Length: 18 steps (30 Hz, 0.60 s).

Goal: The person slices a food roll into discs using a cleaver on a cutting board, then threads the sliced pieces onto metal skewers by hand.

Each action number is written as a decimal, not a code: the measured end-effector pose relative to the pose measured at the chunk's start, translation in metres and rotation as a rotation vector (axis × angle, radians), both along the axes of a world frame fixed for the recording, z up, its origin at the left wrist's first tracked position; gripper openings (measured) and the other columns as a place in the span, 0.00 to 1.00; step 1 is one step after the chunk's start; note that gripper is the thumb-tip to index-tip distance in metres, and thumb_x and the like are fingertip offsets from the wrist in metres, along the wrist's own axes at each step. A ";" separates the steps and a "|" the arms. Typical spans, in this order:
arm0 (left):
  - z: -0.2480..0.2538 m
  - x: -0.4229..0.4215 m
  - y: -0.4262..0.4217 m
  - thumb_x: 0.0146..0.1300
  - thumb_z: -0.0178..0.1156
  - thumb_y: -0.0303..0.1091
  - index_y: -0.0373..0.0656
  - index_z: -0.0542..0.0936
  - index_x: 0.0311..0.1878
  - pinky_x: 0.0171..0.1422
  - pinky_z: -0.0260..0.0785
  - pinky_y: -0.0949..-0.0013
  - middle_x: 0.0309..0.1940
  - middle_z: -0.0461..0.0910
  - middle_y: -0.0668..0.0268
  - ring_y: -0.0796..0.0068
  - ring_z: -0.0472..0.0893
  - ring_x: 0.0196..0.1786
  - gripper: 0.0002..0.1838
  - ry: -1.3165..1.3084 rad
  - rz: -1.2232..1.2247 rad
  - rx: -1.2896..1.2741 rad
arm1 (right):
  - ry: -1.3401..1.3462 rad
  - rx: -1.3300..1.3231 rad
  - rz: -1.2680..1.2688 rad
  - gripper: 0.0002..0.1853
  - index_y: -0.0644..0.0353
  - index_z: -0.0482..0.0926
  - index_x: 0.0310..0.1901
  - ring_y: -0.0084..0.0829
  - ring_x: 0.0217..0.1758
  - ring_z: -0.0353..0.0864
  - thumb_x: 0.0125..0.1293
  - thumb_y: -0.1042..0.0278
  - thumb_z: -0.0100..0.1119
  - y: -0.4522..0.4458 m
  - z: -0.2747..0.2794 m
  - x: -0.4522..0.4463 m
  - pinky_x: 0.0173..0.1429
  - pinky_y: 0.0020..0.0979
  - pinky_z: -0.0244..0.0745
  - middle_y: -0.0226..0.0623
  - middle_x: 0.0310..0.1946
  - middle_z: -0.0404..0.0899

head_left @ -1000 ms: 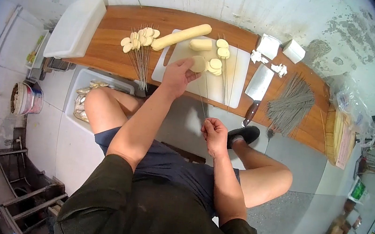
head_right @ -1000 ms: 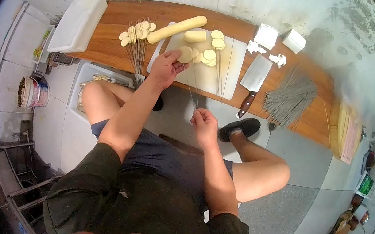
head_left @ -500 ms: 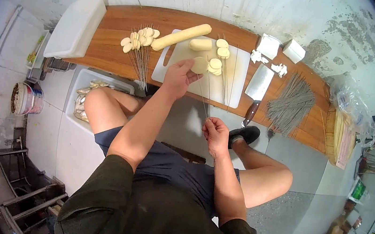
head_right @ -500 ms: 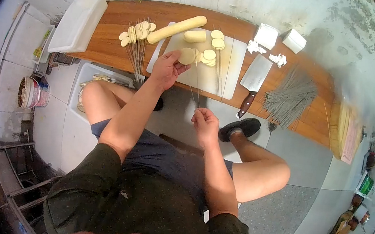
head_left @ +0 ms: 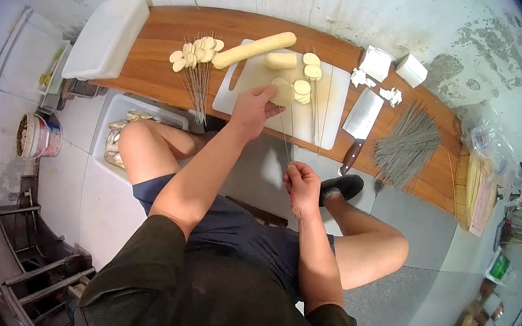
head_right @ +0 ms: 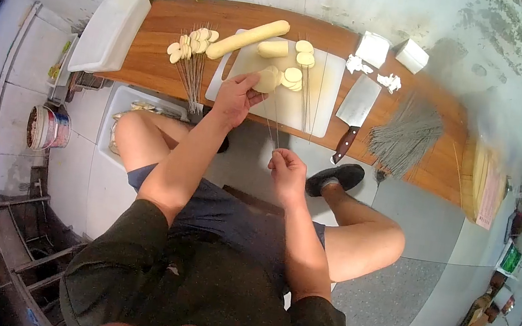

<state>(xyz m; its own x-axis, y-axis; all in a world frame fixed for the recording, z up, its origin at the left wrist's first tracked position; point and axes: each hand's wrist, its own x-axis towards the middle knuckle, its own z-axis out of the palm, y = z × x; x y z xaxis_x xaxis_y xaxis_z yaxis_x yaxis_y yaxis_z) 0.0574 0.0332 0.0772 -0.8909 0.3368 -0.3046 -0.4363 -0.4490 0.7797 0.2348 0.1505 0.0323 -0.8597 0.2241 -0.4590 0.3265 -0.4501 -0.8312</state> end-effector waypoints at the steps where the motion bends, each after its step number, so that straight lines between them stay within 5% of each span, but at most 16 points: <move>1: -0.004 0.001 0.000 0.67 0.58 0.36 0.32 0.76 0.52 0.51 0.76 0.68 0.44 0.80 0.62 0.72 0.81 0.44 0.17 -0.010 -0.002 -0.003 | 0.001 0.010 -0.003 0.07 0.63 0.79 0.38 0.14 0.21 0.66 0.69 0.70 0.54 0.000 0.000 -0.001 0.24 0.18 0.59 0.26 0.23 0.75; 18: -0.036 0.021 0.017 0.69 0.55 0.39 0.34 0.77 0.51 0.47 0.76 0.71 0.43 0.81 0.63 0.75 0.81 0.42 0.17 -0.120 -0.136 -0.080 | -0.081 -0.022 -0.083 0.05 0.62 0.79 0.39 0.14 0.18 0.65 0.69 0.70 0.55 0.008 -0.011 -0.016 0.21 0.18 0.57 0.27 0.22 0.75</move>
<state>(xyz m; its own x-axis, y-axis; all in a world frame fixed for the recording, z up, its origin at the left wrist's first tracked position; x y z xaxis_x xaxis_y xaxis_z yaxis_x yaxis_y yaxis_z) 0.0783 0.0507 0.0414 -0.7946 0.4221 -0.4364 -0.5807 -0.3186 0.7492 0.2187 0.1589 0.0210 -0.7984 0.2822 -0.5320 0.3531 -0.4962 -0.7931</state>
